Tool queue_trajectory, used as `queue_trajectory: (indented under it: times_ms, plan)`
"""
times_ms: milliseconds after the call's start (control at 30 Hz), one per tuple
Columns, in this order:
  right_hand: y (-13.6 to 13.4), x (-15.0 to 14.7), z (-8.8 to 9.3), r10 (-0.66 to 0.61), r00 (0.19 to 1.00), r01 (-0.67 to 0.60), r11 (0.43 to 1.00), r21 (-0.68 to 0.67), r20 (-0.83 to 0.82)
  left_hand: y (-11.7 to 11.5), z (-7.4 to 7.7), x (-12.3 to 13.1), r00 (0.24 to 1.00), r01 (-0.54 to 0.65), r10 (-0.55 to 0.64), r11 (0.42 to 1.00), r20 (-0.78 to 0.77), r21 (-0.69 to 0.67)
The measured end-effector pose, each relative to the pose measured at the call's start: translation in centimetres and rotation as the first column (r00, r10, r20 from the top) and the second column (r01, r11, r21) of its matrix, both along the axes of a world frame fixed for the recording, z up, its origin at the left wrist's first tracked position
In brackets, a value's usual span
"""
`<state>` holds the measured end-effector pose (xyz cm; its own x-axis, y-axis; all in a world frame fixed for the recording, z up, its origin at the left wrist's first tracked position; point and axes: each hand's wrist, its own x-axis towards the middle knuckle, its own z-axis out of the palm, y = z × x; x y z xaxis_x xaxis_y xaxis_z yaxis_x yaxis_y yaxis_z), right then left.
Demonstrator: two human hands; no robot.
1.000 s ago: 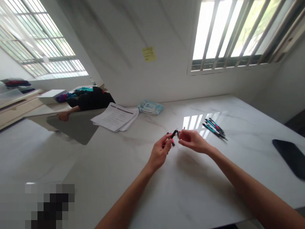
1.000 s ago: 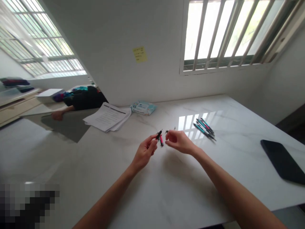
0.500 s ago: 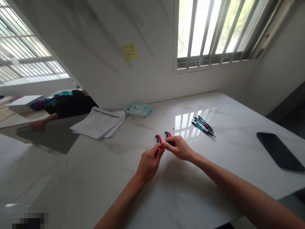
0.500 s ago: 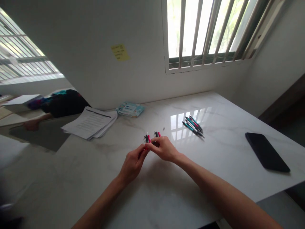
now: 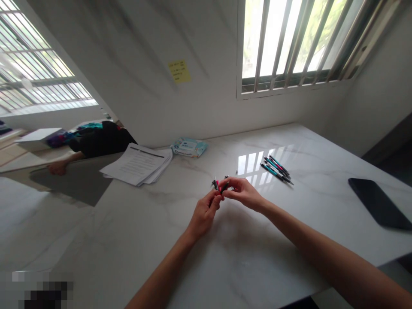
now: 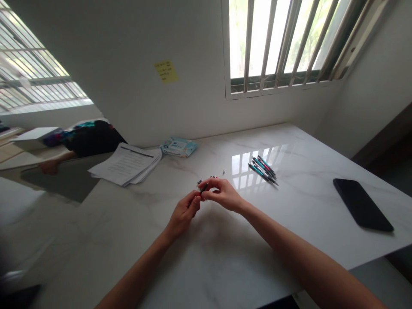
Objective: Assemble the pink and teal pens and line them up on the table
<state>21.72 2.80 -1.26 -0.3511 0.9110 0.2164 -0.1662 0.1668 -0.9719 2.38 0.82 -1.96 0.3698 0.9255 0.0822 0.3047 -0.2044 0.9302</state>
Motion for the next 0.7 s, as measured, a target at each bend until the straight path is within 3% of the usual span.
queue_trajectory:
  times_ms: [67, 233, 367, 533, 700]
  plan:
    - [0.07, 0.09, -0.01, -0.019, 0.998, 0.017, 0.999, -0.039, -0.058, -0.01, -0.39, 0.17, 1.000, 0.012, -0.011, 0.999, 0.022, -0.038]
    - [0.07, 0.40, 0.13, 0.093, 0.981, -0.108, 0.991, -0.080, -0.172, -0.10, -0.81, 0.58, 0.991, 0.020, -0.002, 0.990, 0.134, -0.138]
    - [0.04, 0.37, 0.22, -0.031, 0.992, 0.022, 0.997, -0.078, -0.119, -0.12, -0.57, 0.61, 0.990, 0.010, 0.011, 0.989, 0.142, -0.148]
    - [0.12, 0.30, 0.09, 0.017, 0.983, -0.040, 0.992, -0.123, -0.185, -0.18, -0.63, 0.69, 0.985, 0.005, 0.026, 0.984, 0.170, -0.177]
    - [0.12, 0.27, -0.08, -0.050, 0.985, 0.031, 0.993, -0.118, -0.163, -0.29, -0.91, 0.88, 0.981, 0.033, 0.004, 0.982, 0.192, -0.188]
